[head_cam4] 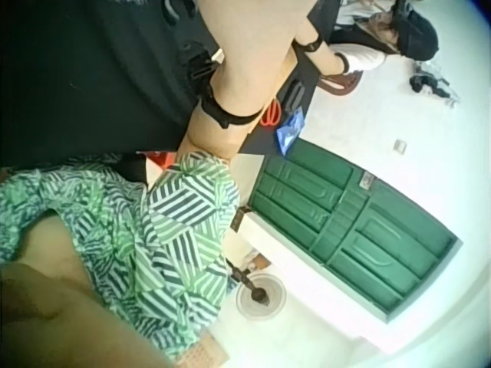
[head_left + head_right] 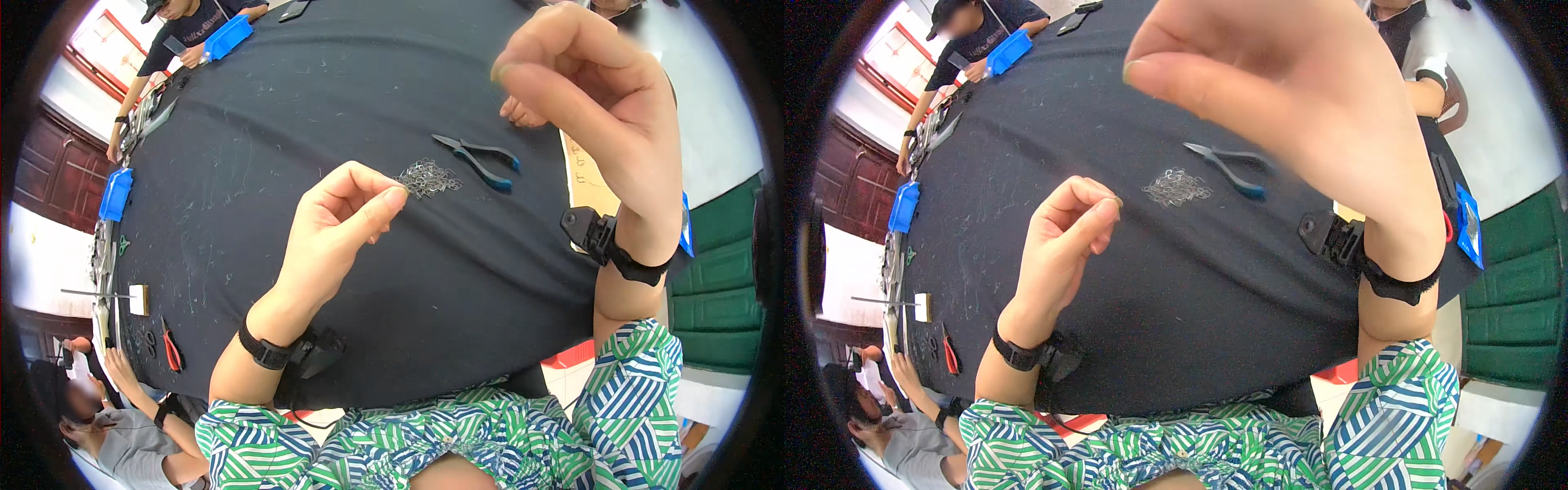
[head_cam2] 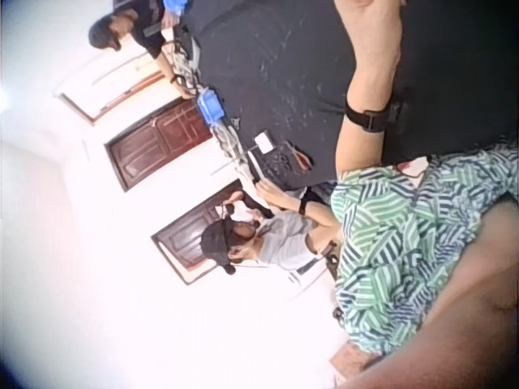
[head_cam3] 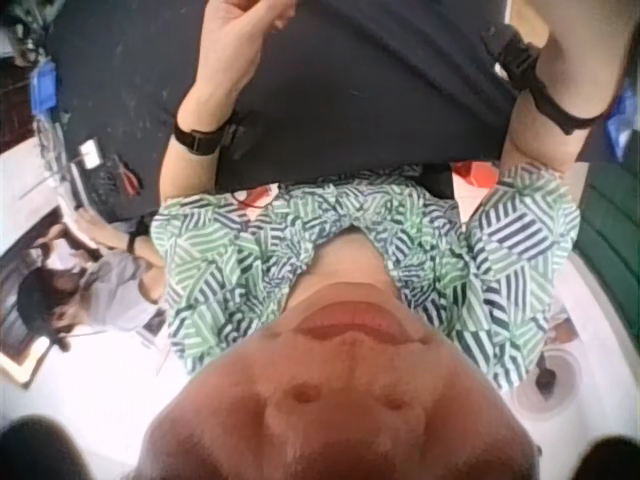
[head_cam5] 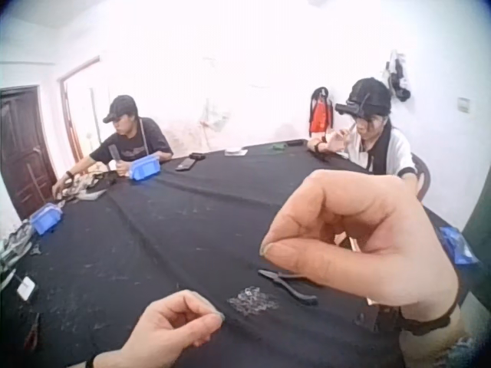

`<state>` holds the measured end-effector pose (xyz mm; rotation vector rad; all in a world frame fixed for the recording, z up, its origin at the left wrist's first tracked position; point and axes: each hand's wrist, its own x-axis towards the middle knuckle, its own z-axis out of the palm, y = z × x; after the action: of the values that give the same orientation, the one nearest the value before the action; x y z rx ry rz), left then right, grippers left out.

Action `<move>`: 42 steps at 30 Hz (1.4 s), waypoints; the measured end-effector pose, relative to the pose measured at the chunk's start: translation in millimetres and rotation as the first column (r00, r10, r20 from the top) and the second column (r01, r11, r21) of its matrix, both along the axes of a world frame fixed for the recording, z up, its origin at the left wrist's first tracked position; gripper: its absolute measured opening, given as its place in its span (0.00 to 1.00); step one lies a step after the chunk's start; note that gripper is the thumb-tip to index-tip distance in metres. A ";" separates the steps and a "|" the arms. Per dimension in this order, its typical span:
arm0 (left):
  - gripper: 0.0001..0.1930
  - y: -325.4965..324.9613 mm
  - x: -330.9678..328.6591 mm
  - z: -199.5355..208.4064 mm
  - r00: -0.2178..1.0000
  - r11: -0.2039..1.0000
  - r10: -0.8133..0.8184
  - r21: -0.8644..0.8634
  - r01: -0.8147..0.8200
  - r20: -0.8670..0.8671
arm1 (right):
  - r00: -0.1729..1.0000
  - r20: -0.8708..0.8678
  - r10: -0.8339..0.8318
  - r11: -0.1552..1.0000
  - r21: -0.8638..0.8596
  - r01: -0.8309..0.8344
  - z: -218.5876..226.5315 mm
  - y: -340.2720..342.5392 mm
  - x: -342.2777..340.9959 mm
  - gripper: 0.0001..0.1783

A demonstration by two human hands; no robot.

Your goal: The person threads a thin green line through small metal tackle components and crimps them by hand and using pliers at a table.

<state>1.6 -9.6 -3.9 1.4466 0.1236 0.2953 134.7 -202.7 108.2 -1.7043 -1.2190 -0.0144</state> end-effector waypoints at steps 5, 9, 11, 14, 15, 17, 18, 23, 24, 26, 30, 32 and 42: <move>0.05 -6.4 5.7 -0.9 0.992 0.988 -0.118 -0.107 0.113 -0.041 | 0.981 -0.142 0.135 0.989 0.086 -0.124 4.6 -10.9 -0.4 0.04; 0.04 -3.3 2.2 -11.9 0.993 0.985 -0.104 -0.147 0.094 -0.061 | 0.926 -0.243 0.290 0.950 0.188 -0.248 -16.8 2.9 10.0 0.05; 0.02 -6.4 4.3 -13.8 0.994 0.989 -0.060 -0.143 0.047 -0.091 | 0.914 -0.236 0.330 0.938 0.193 -0.288 -15.7 2.7 9.2 0.06; 0.03 -3.5 3.0 -16.5 0.987 0.982 -0.114 -0.164 0.094 -0.114 | 0.908 -0.214 0.361 0.927 0.191 -0.324 -15.7 6.3 4.6 0.06; 0.03 -5.1 3.2 -15.3 0.987 0.982 -0.115 -0.165 0.095 -0.114 | 0.911 -0.206 0.358 0.927 0.195 -0.320 -15.6 6.3 3.9 0.06; 0.03 -9.8 3.6 -12.0 0.977 0.966 -0.170 -0.215 0.140 -0.129 | 0.908 -0.197 0.370 0.922 0.201 -0.332 -15.5 6.1 3.6 0.05; 0.03 -10.2 3.3 -11.9 0.977 0.967 -0.168 -0.216 0.138 -0.129 | 0.904 -0.197 0.380 0.918 0.202 -0.342 -16.0 7.0 3.7 0.05; 0.05 -11.4 1.9 -13.1 0.963 0.934 -0.237 -0.304 0.189 -0.129 | 0.897 -0.168 0.409 0.903 0.215 -0.372 -19.5 9.4 1.2 0.05; 0.05 -12.5 2.0 -13.1 0.963 0.934 -0.235 -0.305 0.187 -0.129 | 0.898 -0.162 0.410 0.902 0.218 -0.372 -20.6 9.5 1.1 0.05; 0.05 -14.8 2.1 -12.2 0.965 0.934 -0.232 -0.303 0.187 -0.121 | 0.898 -0.151 0.412 0.899 0.227 -0.374 -21.1 9.2 0.9 0.05; 0.06 -14.3 2.6 -12.6 0.965 0.938 -0.238 -0.282 0.199 -0.108 | 0.900 -0.134 0.416 0.893 0.246 -0.376 -22.9 9.2 0.0 0.05; 0.05 -13.2 2.9 -13.4 0.963 0.940 -0.247 -0.268 0.213 -0.103 | 0.900 -0.127 0.417 0.890 0.259 -0.376 -23.4 9.6 -0.1 0.05; 0.04 -3.9 0.3 -6.4 0.994 0.982 -0.111 -0.153 0.113 0.018 | 0.999 -0.013 -0.032 0.998 -0.053 0.031 -18.3 2.7 24.4 0.09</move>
<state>1.8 -13.4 -10.4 1.2933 0.0553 0.1961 159.1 -200.0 89.9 -1.7664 -1.1915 0.0109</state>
